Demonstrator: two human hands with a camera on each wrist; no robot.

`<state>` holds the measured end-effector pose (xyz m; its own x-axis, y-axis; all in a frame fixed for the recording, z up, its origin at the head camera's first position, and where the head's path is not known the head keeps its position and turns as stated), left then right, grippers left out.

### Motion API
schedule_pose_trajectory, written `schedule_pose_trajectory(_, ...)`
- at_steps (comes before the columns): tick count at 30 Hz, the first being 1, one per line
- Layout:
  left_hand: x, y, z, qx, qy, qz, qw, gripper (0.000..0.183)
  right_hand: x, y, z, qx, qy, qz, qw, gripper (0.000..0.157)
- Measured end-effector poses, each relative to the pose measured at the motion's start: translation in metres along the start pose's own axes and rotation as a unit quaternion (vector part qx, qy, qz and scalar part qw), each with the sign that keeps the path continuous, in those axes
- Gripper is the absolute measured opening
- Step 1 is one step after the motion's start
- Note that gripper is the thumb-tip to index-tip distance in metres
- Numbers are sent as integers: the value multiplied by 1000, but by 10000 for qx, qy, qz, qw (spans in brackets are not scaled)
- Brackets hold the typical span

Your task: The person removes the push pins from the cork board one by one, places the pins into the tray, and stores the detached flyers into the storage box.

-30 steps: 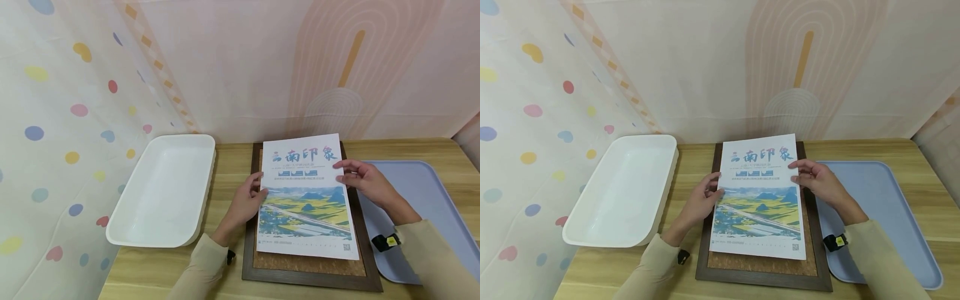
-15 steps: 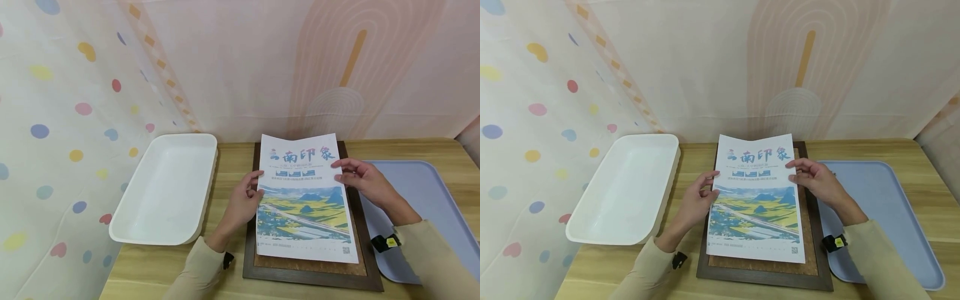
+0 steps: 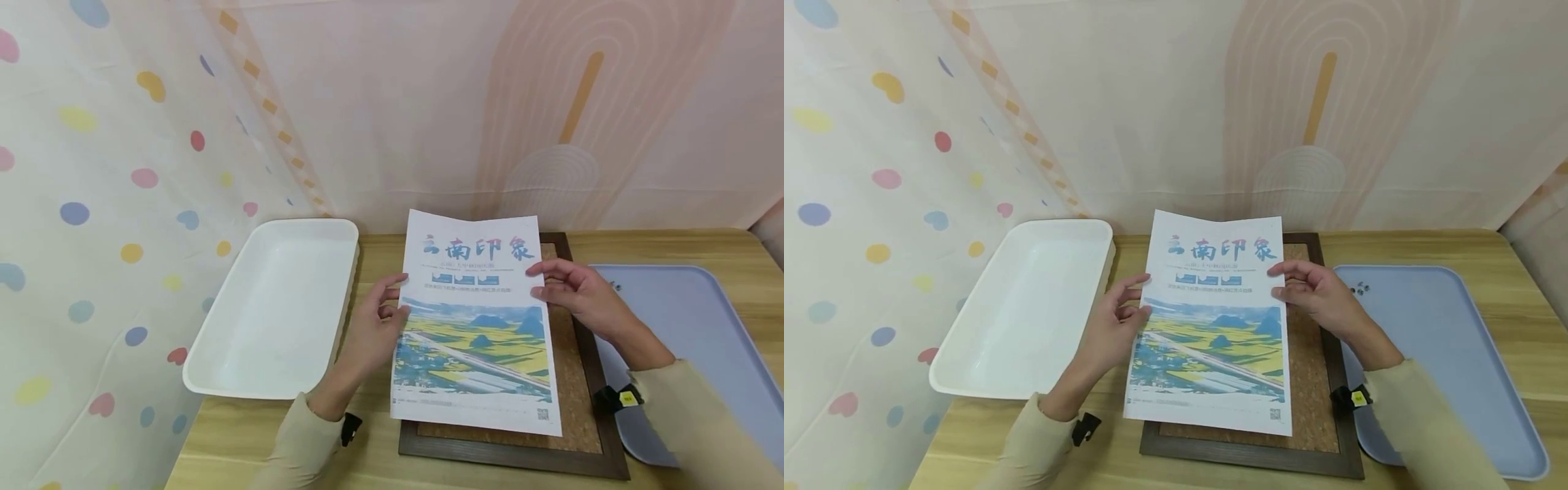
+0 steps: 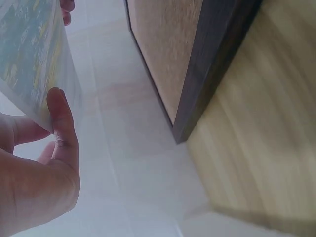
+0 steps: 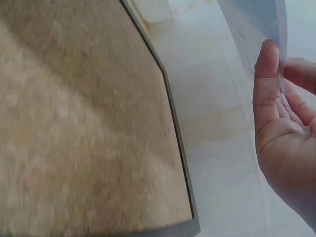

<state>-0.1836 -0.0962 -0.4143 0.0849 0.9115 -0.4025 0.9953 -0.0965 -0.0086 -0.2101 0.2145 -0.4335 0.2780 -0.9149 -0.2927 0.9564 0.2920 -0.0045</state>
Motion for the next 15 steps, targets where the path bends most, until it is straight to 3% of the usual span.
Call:
schedule_pose_trajectory(5, 0, 1, -7, 16, -160, -113, 9998, 48, -2, 2, 3, -56, -209, 89, 9997, 30)
schedule_pose_trajectory(10, 2, 1, -8, -201, -471, -110, 9986, 48, -2, -1, 0, 39, -439, 172, 9989, 30)
schedule_pose_trajectory(15, 3, 1, -11, -124, -1198, -254, 9924, 50, 1, -5, -19, -77, -821, 60, 9966, 27)
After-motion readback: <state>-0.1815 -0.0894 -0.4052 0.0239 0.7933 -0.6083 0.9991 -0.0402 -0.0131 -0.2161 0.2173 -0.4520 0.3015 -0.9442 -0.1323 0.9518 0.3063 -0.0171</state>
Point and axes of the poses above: each hand's wrist, its own y-axis away from the middle knuckle, its own x-axis out of the palm, z = x × y, the point moved 6 cm from there along -y, towards the middle knuckle, and after that the axes turned 1 degree about -z, right-handed, at the moved point
